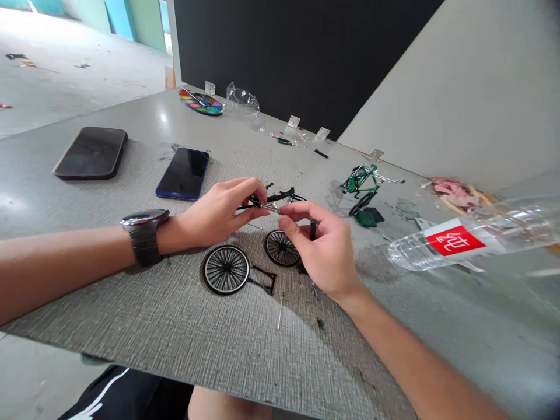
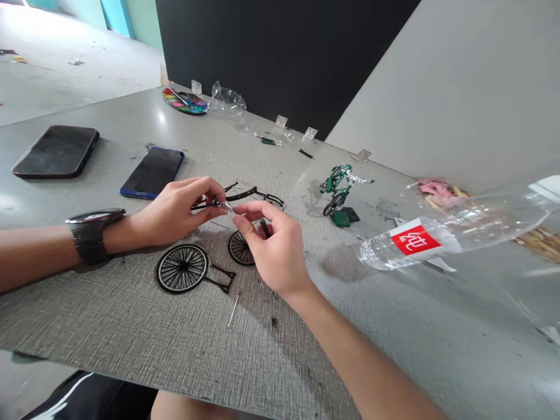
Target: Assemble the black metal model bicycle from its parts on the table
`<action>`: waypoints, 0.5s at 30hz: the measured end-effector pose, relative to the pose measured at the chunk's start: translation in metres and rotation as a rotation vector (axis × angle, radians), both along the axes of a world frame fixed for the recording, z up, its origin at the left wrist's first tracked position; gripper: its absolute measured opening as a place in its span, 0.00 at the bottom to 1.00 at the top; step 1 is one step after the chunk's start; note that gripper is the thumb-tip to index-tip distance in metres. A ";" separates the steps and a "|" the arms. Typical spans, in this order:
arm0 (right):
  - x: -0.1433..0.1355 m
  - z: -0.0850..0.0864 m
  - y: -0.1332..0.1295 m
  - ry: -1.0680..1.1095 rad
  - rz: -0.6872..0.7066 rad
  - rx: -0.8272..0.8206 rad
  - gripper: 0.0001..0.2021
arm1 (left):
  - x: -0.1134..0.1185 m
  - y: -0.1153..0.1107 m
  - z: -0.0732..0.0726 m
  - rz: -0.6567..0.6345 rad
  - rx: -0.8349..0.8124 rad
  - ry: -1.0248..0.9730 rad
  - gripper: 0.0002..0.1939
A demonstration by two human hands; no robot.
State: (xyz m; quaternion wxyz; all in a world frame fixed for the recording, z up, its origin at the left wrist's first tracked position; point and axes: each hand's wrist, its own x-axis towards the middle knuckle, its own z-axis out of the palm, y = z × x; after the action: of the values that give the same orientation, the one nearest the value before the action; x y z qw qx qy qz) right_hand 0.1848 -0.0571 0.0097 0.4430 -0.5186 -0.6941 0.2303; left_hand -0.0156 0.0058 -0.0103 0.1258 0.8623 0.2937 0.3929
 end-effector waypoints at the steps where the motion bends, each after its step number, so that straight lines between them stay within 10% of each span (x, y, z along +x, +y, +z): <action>1: 0.000 -0.001 0.000 0.009 -0.003 -0.003 0.09 | 0.000 0.000 0.000 0.004 -0.005 -0.001 0.07; 15: 0.001 -0.004 -0.001 -0.230 0.016 0.155 0.05 | 0.001 -0.002 0.001 -0.079 -0.019 0.057 0.06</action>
State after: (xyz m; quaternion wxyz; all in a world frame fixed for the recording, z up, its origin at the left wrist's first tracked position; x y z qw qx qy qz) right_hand 0.1857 -0.0578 0.0061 0.3974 -0.5001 -0.7602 0.1186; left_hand -0.0144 0.0034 -0.0095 0.1409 0.8828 0.2668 0.3601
